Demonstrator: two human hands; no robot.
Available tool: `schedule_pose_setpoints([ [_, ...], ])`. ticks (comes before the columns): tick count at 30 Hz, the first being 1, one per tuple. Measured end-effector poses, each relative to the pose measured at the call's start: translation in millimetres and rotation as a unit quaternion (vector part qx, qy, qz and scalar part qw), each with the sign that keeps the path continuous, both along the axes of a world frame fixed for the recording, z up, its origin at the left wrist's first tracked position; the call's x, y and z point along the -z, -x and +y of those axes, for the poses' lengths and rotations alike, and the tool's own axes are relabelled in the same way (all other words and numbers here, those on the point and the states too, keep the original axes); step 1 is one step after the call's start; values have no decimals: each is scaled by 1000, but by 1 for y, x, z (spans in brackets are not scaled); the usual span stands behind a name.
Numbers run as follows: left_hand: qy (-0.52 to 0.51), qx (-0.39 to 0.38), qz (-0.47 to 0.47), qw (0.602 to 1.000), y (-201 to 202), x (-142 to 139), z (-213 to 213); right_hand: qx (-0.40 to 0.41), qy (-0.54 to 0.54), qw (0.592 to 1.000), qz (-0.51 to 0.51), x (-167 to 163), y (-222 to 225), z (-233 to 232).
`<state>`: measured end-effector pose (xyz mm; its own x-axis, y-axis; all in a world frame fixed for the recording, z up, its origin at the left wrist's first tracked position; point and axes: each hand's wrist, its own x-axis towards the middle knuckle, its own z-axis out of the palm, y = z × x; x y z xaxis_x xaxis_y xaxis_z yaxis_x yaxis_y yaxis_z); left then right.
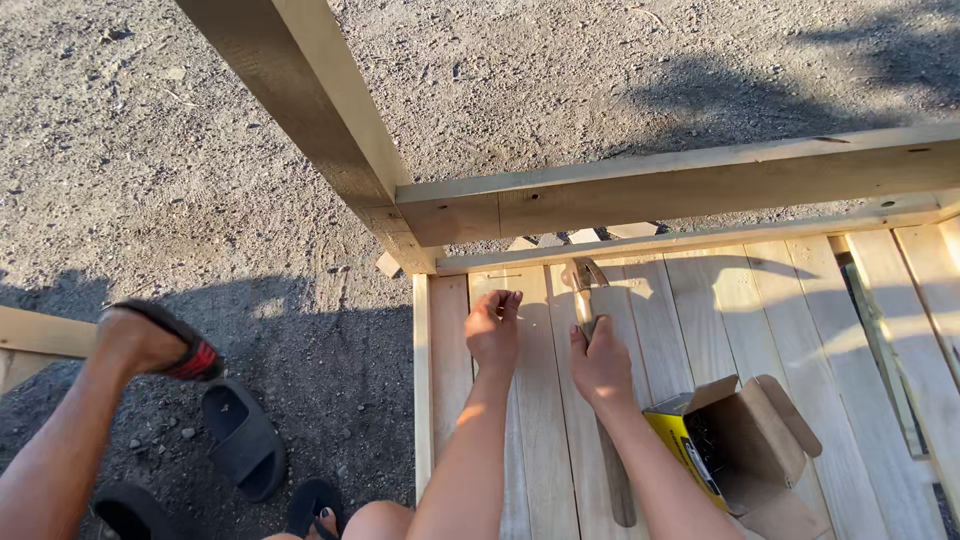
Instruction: The person sands the slats and frame of an unfinished wooden bench with a sheet of sandpaper, working along the edges and surface. They then take nails from a cardboard box and hammer them into the bench frame while seated on the structure.
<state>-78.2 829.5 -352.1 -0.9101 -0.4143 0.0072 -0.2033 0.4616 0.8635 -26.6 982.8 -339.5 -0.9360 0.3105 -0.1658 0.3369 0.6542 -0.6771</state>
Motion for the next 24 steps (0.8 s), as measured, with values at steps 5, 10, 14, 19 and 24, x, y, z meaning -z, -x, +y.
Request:
schedule_pose_setpoints([
  [5,47,-53,71,995,19,14,19,-6,22,998,61,-2,-10,-3],
  [10,123,-86,61,987,18,23,24,-19,2,997,77,-1,-19,0],
  [14,171,-106,61,978,19,30,21,-36,28,995,85,-5,-22,0],
  [19,183,-113,25,976,23,36,21,-37,25,994,97,-11,-20,-2],
  [24,175,-98,53,978,21,33,22,-28,30,999,9,-15,-16,-4],
])
